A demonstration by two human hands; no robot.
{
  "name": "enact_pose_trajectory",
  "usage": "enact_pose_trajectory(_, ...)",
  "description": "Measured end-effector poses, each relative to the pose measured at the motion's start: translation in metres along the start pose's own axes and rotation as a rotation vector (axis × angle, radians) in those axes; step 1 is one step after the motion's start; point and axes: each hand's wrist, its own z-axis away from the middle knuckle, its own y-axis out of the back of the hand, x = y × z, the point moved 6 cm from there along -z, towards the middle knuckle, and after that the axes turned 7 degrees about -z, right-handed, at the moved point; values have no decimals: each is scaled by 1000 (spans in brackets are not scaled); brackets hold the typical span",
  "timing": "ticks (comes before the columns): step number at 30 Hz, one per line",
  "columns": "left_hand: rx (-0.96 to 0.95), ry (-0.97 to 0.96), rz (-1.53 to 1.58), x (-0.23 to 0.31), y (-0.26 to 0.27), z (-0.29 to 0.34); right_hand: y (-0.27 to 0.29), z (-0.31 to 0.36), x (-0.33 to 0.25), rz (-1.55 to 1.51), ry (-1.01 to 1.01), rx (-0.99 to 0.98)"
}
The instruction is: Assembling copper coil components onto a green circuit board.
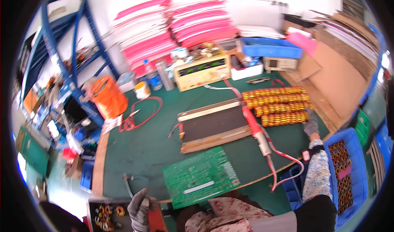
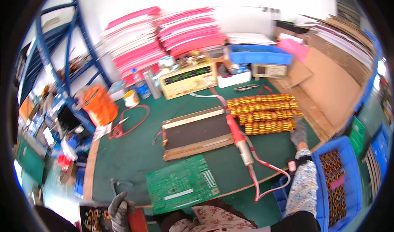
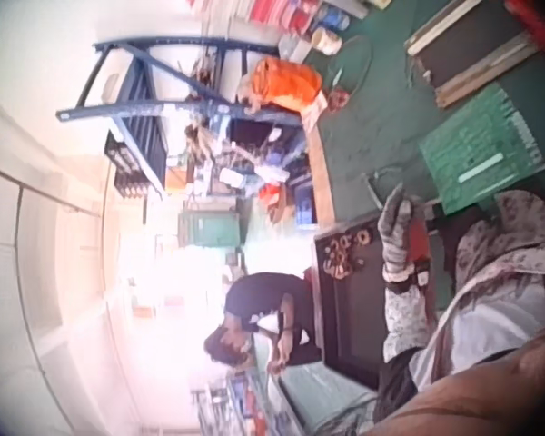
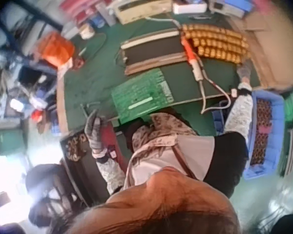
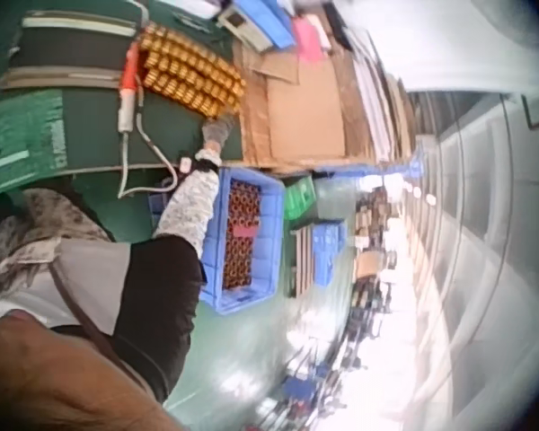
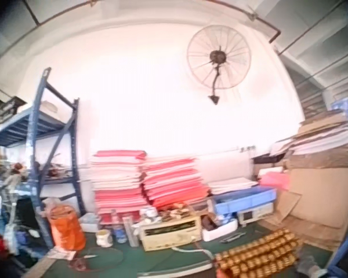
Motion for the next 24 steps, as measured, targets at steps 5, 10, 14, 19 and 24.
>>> enact_pose_trajectory(5,67,-188,68,41,21,3,11,1,65,-32,215,91)
enact_pose_trajectory(10,317,-100,-178,19,128,18,-7,-26,143,12,59,-16)
enact_pose_trajectory(14,482,3,-603,-27,198,39,-17,-50,83,73,149,42)
enact_pose_trajectory(19,200,158,-1024,-114,207,25,-12,-11,-89,-5,412,17)
enact_pose_trajectory(24,66,179,-1344,-144,188,12,-15,79,-320,-339,557,-306)
